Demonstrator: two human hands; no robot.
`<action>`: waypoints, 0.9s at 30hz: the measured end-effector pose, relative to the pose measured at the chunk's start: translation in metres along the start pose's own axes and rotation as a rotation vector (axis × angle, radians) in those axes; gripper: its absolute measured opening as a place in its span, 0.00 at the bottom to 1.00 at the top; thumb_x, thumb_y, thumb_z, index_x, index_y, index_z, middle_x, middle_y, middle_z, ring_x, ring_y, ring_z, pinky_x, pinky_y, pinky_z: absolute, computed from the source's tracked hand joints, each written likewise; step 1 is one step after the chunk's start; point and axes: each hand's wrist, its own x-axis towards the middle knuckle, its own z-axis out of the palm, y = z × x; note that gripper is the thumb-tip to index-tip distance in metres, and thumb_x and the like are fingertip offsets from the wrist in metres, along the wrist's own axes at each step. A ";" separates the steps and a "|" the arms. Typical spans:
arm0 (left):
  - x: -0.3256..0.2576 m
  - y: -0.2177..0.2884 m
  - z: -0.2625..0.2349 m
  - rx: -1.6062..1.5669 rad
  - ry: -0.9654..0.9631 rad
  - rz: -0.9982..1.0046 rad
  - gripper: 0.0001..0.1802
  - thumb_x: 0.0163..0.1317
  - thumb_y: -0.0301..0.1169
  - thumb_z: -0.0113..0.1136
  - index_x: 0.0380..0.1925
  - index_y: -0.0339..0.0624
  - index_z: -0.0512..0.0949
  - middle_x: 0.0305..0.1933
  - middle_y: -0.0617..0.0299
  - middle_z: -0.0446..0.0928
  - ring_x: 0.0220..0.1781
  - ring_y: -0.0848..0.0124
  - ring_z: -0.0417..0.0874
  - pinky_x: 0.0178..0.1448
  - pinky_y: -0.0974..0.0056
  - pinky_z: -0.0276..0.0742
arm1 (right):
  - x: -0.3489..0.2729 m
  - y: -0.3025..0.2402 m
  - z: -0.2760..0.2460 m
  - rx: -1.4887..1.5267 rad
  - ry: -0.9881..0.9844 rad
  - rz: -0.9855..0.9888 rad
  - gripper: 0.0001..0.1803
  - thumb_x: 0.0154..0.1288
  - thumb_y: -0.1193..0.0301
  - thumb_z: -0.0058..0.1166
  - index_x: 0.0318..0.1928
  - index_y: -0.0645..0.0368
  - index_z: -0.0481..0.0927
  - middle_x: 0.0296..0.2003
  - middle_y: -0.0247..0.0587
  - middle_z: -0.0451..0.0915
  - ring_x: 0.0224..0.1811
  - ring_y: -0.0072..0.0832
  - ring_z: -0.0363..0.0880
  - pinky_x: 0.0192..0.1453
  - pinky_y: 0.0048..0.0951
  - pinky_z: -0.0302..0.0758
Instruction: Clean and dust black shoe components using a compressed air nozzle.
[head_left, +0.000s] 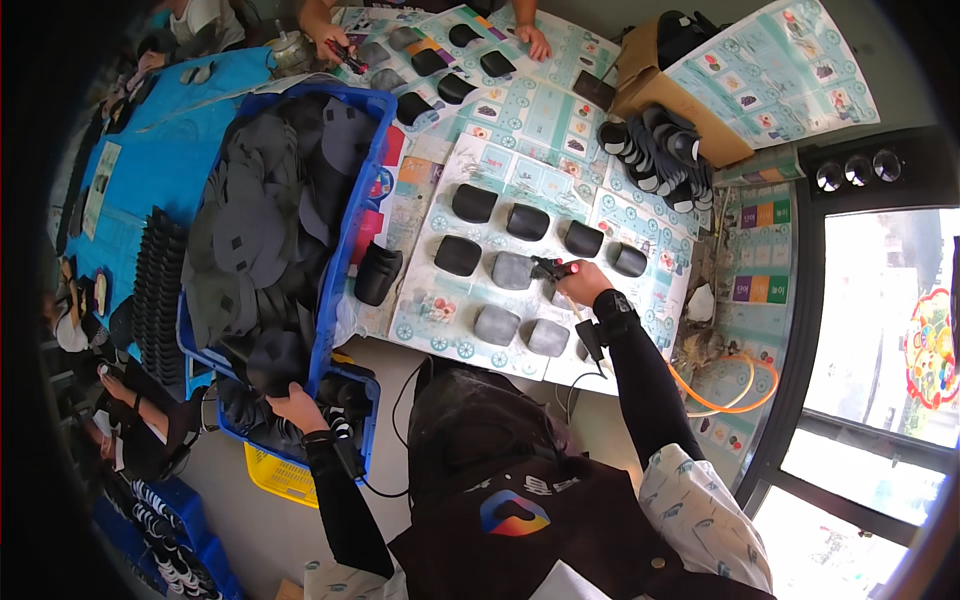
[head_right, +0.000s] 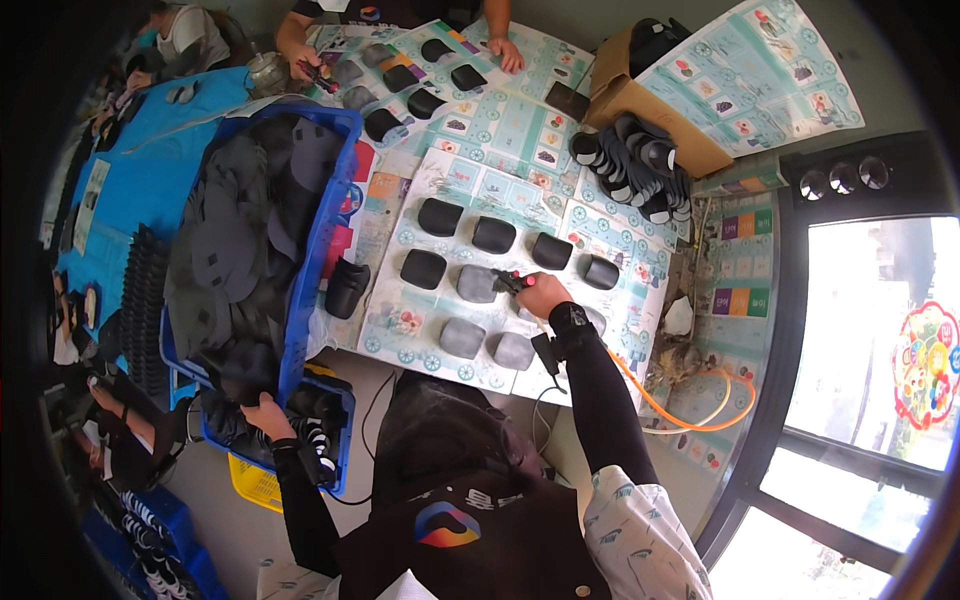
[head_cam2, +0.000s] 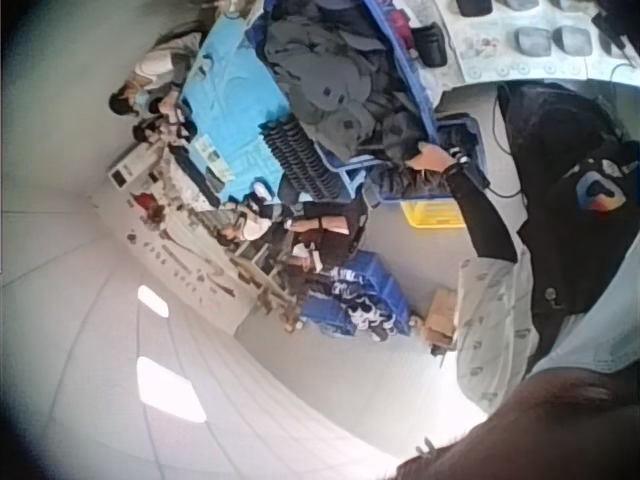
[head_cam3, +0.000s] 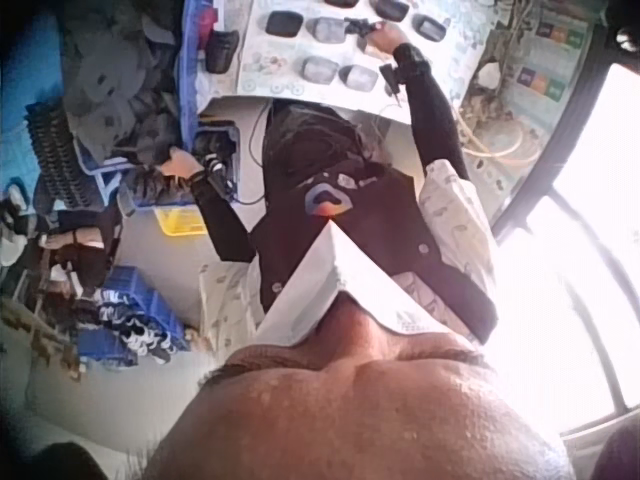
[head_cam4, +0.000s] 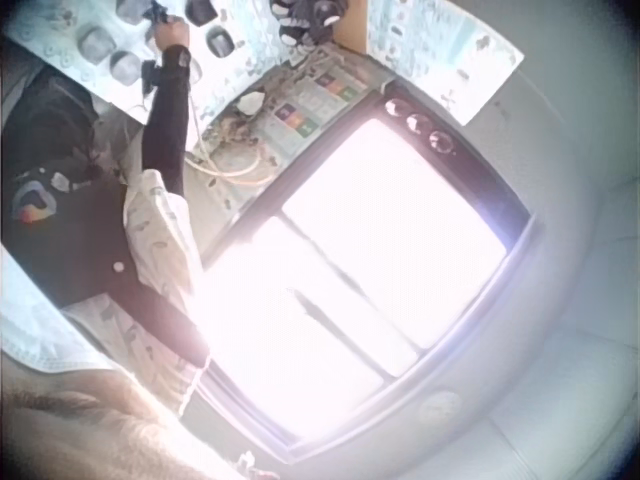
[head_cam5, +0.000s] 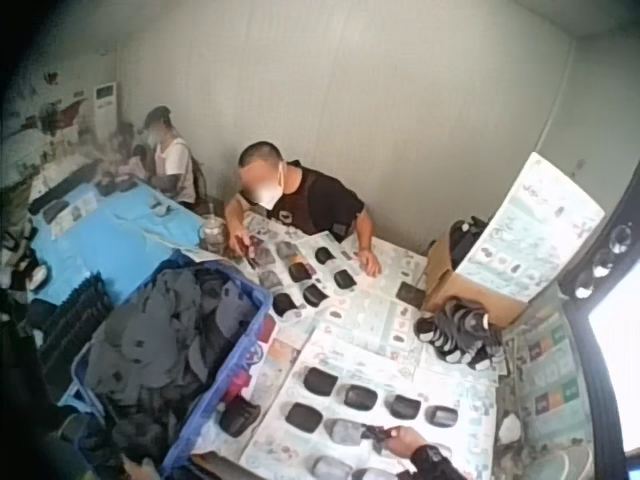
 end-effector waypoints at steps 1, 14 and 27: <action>-0.014 0.019 0.001 -0.007 -0.003 0.006 0.37 0.55 0.29 0.58 0.65 0.23 0.63 0.61 0.32 0.71 0.63 0.42 0.74 0.69 0.52 0.69 | -0.011 -0.002 -0.006 0.051 0.074 0.053 0.18 0.53 0.63 0.55 0.37 0.65 0.83 0.37 0.67 0.82 0.47 0.60 0.80 0.53 0.49 0.77; -0.145 0.189 -0.011 0.215 -0.896 0.925 0.33 0.58 0.31 0.67 0.62 0.33 0.68 0.55 0.48 0.76 0.55 0.48 0.77 0.61 0.51 0.71 | -0.176 0.129 -0.010 0.571 0.080 0.101 0.24 0.59 0.66 0.67 0.54 0.62 0.77 0.29 0.47 0.82 0.26 0.36 0.79 0.34 0.37 0.75; -0.202 0.141 0.061 0.490 -0.887 0.617 0.46 0.60 0.48 0.65 0.70 0.33 0.58 0.63 0.37 0.70 0.68 0.42 0.68 0.68 0.44 0.67 | -0.205 0.297 0.148 0.130 0.619 0.305 0.15 0.66 0.73 0.49 0.53 0.60 0.72 0.45 0.63 0.82 0.47 0.62 0.79 0.51 0.55 0.74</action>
